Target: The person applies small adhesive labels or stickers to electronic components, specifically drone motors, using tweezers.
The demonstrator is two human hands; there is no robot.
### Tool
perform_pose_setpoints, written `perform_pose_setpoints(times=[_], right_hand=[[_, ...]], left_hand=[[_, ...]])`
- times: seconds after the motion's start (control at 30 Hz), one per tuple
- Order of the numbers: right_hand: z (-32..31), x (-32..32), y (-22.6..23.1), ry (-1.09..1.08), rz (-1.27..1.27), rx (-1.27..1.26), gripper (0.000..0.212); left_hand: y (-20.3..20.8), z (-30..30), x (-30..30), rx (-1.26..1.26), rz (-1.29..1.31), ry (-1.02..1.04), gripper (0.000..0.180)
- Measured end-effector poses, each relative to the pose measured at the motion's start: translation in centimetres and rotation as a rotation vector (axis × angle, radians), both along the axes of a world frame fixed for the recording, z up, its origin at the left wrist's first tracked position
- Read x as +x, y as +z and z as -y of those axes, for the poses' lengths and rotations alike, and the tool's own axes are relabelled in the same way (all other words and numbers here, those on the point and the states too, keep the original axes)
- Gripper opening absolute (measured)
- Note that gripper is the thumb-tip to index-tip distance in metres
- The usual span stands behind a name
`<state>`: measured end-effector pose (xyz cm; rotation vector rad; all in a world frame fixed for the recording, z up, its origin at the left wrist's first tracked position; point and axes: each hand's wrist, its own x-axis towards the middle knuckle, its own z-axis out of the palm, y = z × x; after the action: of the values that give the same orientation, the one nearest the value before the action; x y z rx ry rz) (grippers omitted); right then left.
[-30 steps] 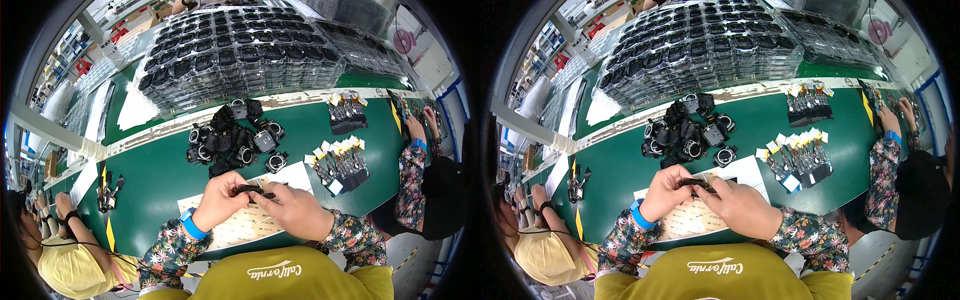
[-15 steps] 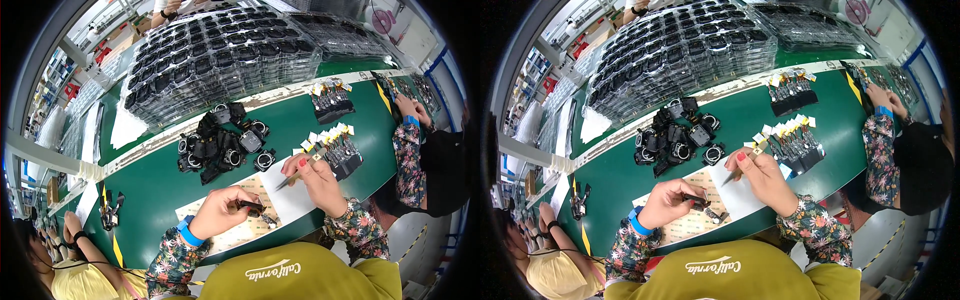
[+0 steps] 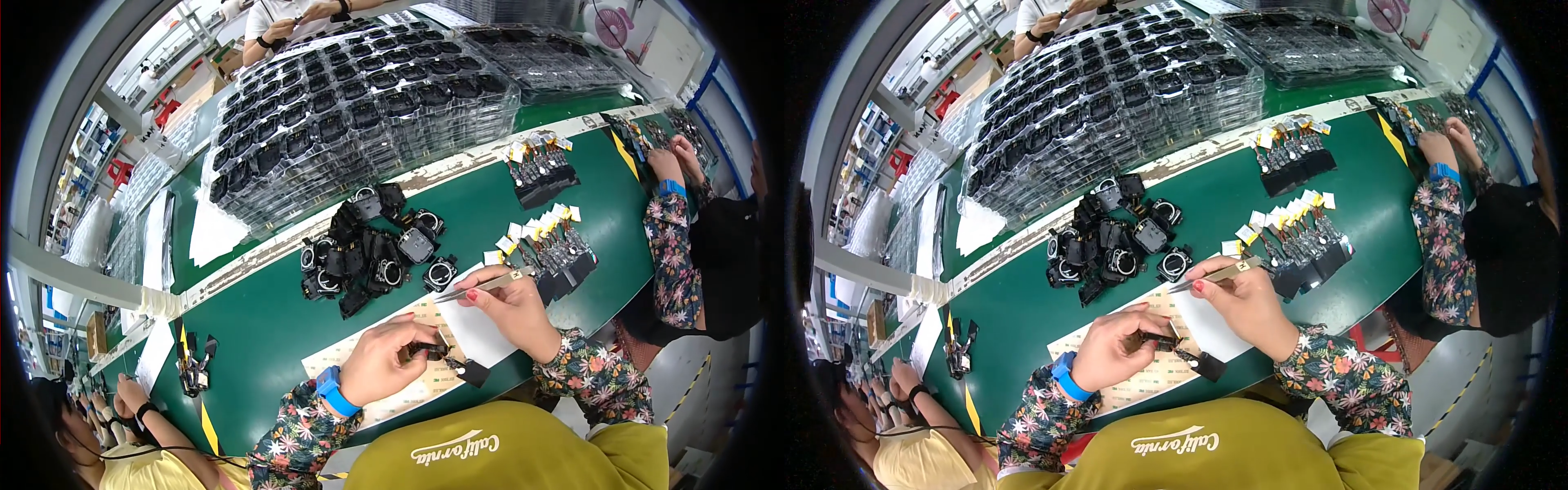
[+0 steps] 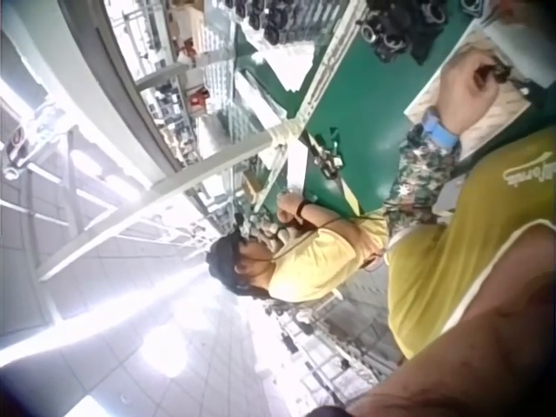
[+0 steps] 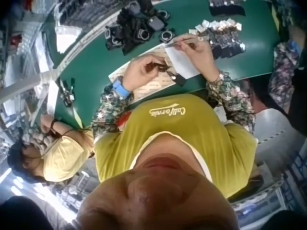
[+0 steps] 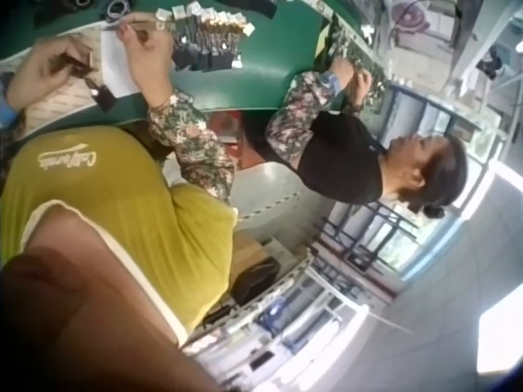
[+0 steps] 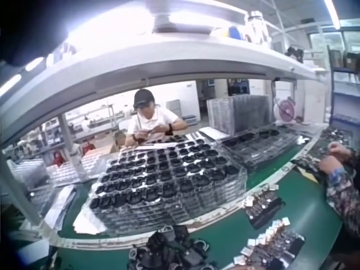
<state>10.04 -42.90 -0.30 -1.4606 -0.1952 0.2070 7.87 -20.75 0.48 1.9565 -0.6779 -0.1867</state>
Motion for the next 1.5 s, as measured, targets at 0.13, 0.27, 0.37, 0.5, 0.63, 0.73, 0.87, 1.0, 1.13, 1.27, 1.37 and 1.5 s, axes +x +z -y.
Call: perform_pose_setpoints(times=[0.13,0.27,0.37,0.5,0.63,0.73,0.87,1.0,1.13,1.27,1.37,1.5], right_hand=[[-0.2,0.2,-0.2,-0.033,-0.083,0.041,0.017],[-0.4,0.3,0.5,-0.032,-0.136,0.031,0.018],[-0.9,0.6,1.3,-0.06,-0.2,0.081,0.019],[-1.2,1.0,1.8,-0.045,-0.247,0.14,0.019],[-1.5,1.3,2.0,-0.009,-0.269,0.192,0.02],[-1.6,1.4,2.3,-0.016,-0.315,0.263,0.021],[-1.5,1.7,2.8,-0.056,-0.4,0.414,0.023],[-1.0,1.8,2.9,-0.059,-0.4,0.534,0.024],[-1.0,1.4,2.5,0.009,-0.334,0.624,0.023],[-1.5,0.6,2.3,0.059,-0.144,0.601,0.022],[-1.9,0.0,2.5,0.056,0.011,0.495,0.021],[-2.1,-0.5,2.9,0.012,0.127,0.206,0.02]], left_hand=[[0.1,0.1,0.0,-0.008,-0.016,0.022,0.017],[0.5,0.1,0.0,0.04,-0.016,-0.002,0.018],[0.7,0.4,-0.1,0.068,-0.057,-0.024,0.022],[0.1,0.8,-0.2,0.09,0.082,-0.051,0.023],[-0.1,0.8,-0.1,0.06,0.103,-0.051,0.023],[0.2,0.9,-0.3,0.06,0.062,-0.052,0.021],[0.4,0.7,-0.5,0.036,0.037,-0.041,0.02],[0.4,0.6,-1.0,-0.122,-0.08,0.031,0.018],[0.4,0.4,-1.0,-0.504,-0.456,0.173,0.013],[1.1,0.0,-0.5,-0.687,-0.698,0.284,0.01],[1.3,0.0,-0.4,-0.703,-0.733,0.324,0.013],[1.0,0.2,-0.4,-0.732,-0.718,0.356,0.018]])
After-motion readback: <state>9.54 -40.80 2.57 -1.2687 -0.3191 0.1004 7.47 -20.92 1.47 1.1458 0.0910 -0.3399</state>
